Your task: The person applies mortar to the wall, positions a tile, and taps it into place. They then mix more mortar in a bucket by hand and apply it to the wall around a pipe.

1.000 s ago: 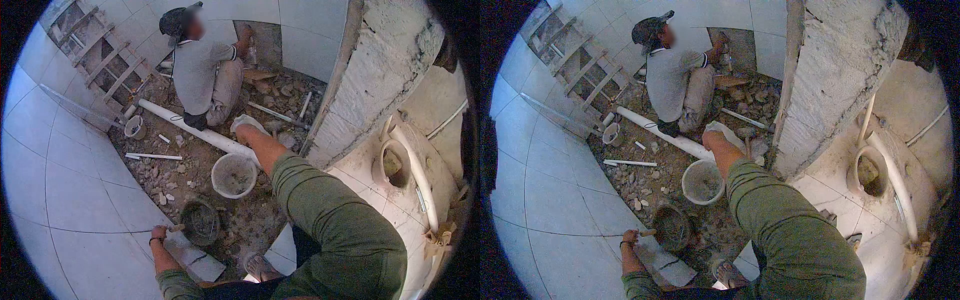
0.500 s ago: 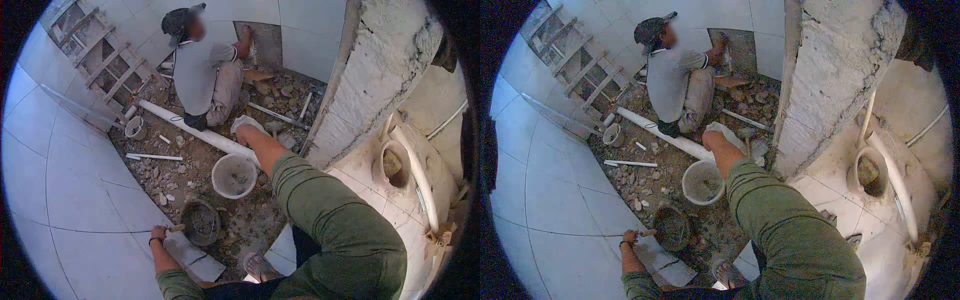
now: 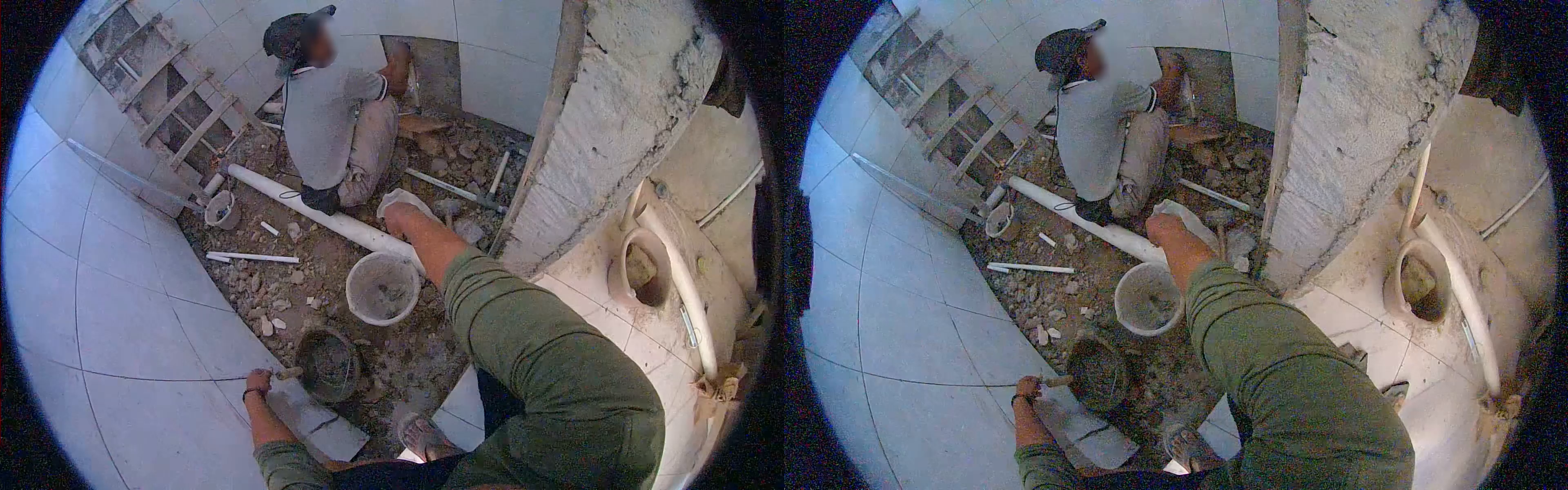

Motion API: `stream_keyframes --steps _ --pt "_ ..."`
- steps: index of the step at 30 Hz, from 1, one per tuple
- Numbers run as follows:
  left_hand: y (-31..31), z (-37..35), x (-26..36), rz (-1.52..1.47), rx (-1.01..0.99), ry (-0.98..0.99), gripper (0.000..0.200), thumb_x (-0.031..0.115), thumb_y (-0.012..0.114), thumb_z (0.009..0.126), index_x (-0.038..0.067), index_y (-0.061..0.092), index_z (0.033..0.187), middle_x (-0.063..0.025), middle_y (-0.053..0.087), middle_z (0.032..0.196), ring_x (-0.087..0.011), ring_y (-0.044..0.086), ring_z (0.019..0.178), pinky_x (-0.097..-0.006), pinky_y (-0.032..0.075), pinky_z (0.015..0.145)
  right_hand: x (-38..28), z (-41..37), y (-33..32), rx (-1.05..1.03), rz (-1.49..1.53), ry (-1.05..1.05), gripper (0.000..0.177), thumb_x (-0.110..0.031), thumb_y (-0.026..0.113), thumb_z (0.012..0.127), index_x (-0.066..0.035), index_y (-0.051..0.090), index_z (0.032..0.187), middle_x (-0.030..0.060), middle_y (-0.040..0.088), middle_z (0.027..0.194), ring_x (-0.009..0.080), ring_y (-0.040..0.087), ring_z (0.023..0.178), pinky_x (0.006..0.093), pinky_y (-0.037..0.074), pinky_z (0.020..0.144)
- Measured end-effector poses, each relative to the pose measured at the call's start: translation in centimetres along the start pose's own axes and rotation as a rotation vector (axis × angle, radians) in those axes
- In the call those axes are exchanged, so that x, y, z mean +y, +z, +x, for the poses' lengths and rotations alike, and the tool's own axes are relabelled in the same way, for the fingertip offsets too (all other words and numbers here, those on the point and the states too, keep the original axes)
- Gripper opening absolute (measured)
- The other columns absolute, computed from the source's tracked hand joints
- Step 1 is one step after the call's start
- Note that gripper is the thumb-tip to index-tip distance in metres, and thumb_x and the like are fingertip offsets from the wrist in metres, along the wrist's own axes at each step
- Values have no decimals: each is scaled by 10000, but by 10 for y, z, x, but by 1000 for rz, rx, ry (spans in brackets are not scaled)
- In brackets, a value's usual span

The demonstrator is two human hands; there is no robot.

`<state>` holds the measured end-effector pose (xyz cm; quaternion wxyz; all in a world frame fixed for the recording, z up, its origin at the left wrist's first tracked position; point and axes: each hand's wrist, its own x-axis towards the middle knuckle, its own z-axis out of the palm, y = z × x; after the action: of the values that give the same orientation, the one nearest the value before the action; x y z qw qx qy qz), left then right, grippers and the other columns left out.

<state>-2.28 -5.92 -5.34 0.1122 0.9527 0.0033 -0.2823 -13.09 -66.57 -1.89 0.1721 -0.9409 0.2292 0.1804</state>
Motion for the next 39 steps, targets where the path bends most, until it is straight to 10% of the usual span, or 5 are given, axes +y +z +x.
stream_keyframes --steps 26,29,32,39 --pt "-1 -6 10 8 -17 -1 384 363 586 770 -5 579 879 -120 606 798 -234 600 584 -332 478 552 0 4 0 -49 18 12 348 -136 690 591 -72 638 929 122 607 994 267 591 912 437 474 726" --pt "8 52 -58 929 160 879 396 382 561 784 -8 589 847 -129 602 873 -237 605 589 -338 487 580 -1 -1 -5 -80 29 11 329 -139 686 593 -79 644 914 126 606 995 266 591 913 436 476 722" --pt "9 24 -20 126 -13 71 402 395 551 784 -2 597 831 -129 610 847 -225 612 651 -356 483 619 1 4 -3 -95 78 16 297 -139 683 599 -78 652 888 123 607 991 270 591 910 430 477 723" --pt "3 2 0 64 29 60 423 412 540 780 -7 594 804 -138 604 673 -261 607 643 -376 473 607 2 13 7 -32 -1 -7 305 -145 683 625 -75 642 919 115 610 981 278 591 903 421 476 736"
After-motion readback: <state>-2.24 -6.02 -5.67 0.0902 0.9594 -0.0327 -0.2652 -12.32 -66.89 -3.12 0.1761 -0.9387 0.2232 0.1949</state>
